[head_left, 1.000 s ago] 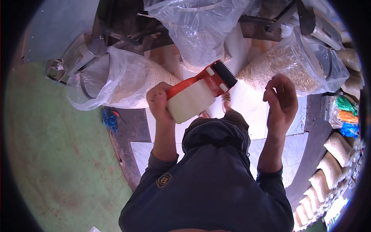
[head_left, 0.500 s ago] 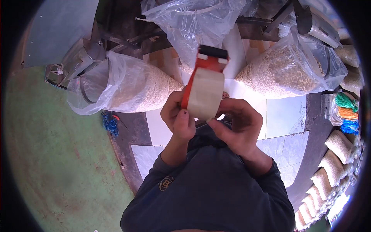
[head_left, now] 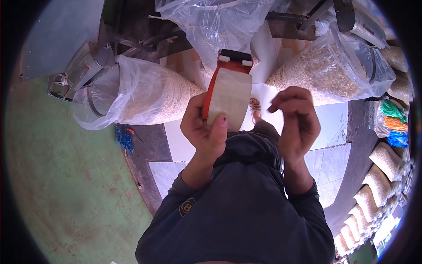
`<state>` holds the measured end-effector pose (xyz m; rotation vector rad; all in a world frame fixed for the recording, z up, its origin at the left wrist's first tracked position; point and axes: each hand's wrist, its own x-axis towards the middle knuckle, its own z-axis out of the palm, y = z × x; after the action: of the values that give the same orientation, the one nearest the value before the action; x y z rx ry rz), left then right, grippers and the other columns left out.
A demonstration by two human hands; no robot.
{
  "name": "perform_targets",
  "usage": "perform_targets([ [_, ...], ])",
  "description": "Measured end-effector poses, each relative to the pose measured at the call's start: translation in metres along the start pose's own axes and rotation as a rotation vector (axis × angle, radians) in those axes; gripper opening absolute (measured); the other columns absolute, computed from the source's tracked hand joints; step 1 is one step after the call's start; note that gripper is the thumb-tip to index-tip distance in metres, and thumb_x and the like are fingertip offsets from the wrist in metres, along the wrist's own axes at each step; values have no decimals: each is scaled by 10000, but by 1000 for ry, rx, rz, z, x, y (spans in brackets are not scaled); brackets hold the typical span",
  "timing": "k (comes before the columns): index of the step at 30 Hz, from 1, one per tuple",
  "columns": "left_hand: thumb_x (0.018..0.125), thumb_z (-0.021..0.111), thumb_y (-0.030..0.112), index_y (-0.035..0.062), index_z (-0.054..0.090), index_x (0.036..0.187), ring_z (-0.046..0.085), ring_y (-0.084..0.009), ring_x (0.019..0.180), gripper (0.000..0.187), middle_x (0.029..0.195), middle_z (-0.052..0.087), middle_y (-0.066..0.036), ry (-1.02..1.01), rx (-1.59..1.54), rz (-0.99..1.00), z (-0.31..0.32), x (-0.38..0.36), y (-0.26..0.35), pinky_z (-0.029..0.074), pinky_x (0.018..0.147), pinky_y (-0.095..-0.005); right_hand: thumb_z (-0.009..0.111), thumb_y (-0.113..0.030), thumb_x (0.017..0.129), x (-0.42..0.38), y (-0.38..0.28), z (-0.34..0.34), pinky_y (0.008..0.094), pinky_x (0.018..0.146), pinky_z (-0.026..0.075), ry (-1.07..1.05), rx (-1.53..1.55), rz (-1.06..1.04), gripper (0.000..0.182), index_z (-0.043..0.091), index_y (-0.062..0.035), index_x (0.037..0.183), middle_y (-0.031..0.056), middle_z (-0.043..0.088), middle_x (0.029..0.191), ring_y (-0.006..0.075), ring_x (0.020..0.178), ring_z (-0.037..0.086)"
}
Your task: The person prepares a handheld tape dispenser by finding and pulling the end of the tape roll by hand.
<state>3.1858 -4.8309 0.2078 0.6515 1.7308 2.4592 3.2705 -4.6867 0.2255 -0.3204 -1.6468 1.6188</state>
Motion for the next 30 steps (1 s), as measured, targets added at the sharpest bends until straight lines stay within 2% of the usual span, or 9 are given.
perform_targets([
  [1,882,667,170,-93,558,1180,608,-96,858,412,983,665,-103,1,-1,-4,-1,0,0,483,787,-218,471,141,814,0,9,-14,279,680,455,-46,-139,-118,158,595,44,805,159,606,834,176,713,565],
  [3,881,669,173,-87,561,1181,609,-93,849,412,979,667,-101,16,41,-24,-1,2,1,481,780,-218,529,81,722,0,6,-29,277,637,417,-79,-137,-162,72,578,35,696,154,580,798,186,673,536],
  [4,881,669,173,-87,561,1181,609,-93,849,412,979,667,-101,16,35,-32,-1,2,1,481,780,-218,586,5,757,0,7,-33,284,612,418,-78,-115,-201,46,606,29,723,156,570,781,197,663,537],
  [7,879,671,149,-81,557,1185,618,-96,843,400,983,666,-103,21,-10,-53,2,3,3,495,774,-223,642,4,742,8,-11,-26,303,599,441,-223,-268,-262,30,643,19,767,164,578,781,225,673,568],
  [9,868,682,107,-85,544,1192,634,-108,859,401,988,665,-110,10,-53,-95,7,4,7,516,780,-235,795,51,693,5,-16,-12,308,588,501,-227,-386,-237,214,694,5,876,126,628,810,222,692,635],
  [11,861,688,90,-87,537,1197,642,-117,872,409,1000,663,-115,-9,2,-67,6,1,4,526,783,-242,816,38,711,1,-18,-4,287,577,511,-241,-347,-170,224,705,-8,900,98,653,822,191,684,654],
  [19,821,736,84,-87,529,1199,660,-175,912,463,1044,651,-148,-65,241,116,8,-1,-5,541,767,-276,760,49,766,-4,-23,9,276,558,510,-203,-390,-9,158,701,-10,899,82,669,787,169,644,657],
  [24,719,797,105,-31,570,1109,653,-266,784,471,933,650,-160,-153,514,260,6,3,-8,529,679,-331,729,53,760,1,-29,3,268,523,482,-265,-484,-12,138,686,-22,868,64,655,756,148,600,636],
  [30,706,806,118,0,594,1060,639,-246,741,429,878,636,-130,-136,524,262,11,3,-18,518,645,-324,729,41,720,1,-22,-1,268,495,455,-276,-566,59,163,636,-30,834,50,604,702,136,525,574],
])
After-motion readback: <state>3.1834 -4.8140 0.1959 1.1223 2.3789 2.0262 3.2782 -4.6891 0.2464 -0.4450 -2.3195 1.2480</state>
